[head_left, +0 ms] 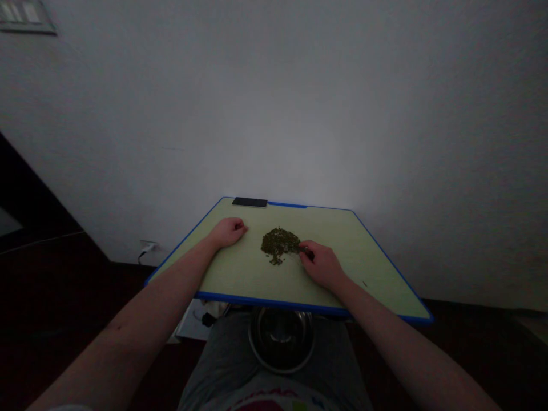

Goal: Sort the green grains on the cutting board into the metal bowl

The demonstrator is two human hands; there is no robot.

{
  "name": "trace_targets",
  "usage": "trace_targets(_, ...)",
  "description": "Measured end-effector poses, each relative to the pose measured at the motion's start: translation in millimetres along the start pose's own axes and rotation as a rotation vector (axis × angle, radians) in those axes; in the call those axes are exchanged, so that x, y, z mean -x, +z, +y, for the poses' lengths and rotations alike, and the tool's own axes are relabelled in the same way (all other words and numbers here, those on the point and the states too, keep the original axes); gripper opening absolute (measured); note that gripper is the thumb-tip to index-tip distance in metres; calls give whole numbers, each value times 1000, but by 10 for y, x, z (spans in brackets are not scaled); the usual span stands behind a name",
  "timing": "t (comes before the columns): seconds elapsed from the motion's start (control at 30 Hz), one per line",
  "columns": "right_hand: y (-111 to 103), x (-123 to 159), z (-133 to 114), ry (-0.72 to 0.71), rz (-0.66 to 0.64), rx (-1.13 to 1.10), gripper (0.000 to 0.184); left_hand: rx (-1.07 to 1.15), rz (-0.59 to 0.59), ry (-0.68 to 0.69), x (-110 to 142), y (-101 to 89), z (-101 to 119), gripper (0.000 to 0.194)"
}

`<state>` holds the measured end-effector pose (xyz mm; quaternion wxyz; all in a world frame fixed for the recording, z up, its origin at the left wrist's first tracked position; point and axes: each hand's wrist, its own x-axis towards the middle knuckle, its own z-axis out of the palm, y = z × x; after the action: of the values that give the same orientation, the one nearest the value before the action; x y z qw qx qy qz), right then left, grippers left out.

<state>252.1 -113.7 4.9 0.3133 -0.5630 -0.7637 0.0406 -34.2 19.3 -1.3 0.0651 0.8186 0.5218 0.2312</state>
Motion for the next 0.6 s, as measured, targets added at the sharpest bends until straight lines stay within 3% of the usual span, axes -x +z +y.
trace_targets(0.6, -1, 10, 6, -40, -57, -104, 25, -1, -5, 0, 5, -9, 13, 34)
